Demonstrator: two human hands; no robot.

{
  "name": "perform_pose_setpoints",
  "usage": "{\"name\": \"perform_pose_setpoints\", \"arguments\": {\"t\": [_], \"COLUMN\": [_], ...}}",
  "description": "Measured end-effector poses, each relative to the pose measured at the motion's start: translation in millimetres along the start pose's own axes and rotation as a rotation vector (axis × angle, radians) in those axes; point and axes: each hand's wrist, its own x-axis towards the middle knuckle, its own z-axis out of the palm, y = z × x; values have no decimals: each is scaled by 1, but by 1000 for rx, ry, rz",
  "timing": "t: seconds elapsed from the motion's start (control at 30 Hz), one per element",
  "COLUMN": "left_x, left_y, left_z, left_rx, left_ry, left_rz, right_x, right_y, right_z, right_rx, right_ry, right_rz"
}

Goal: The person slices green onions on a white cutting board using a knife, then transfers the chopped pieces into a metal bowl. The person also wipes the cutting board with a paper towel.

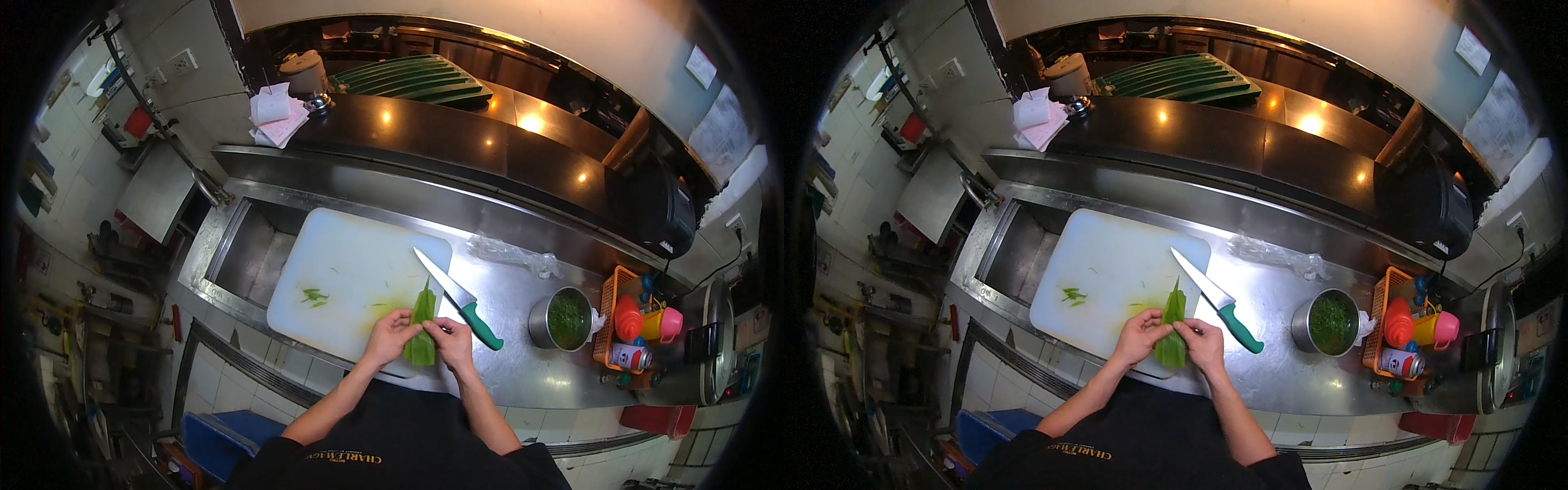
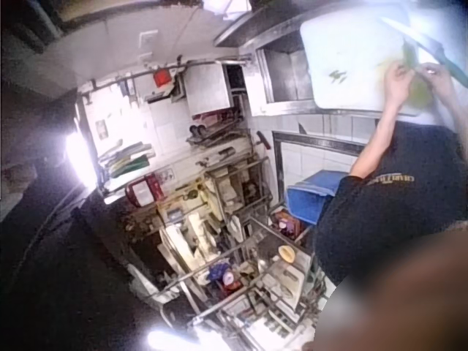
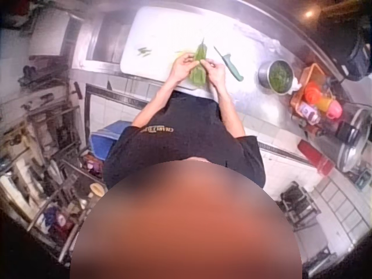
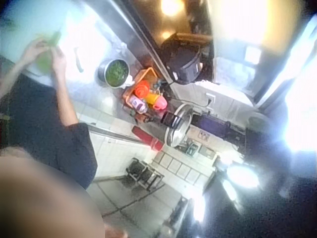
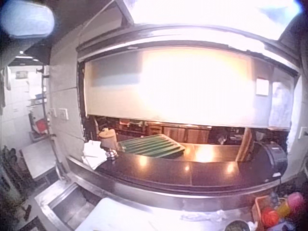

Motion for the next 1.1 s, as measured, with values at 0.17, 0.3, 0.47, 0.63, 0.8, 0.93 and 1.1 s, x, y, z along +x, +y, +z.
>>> {"name": "perform_pose_setpoints", "arguments": {"t": [0.17,0.3,0.47,0.63,0.8,0.93,1.1], "left_x": [-2,-4,-6,-3,-5,-9,-7], "left_y": [-6,-6,0,-3,1,6,1], "left_z": [-2,1,-1,0,2,3,1], "left_rx": [57,0,106,68,93,120,130], "left_ry": [-42,11,74,78,52,-25,-18], "left_rz": [-39,-72,-122,-21,-41,-47,-70], "right_x": [2,2,-2,-3,2,5,4], "right_y": [11,15,12,9,16,23,21], "right_z": [3,4,5,1,0,2,-1], "right_rx": [31,106,95,161,193,193,163], "right_ry": [59,58,20,-55,-68,-3,-25], "right_rz": [-20,-32,-43,-29,-56,-110,-62]}}
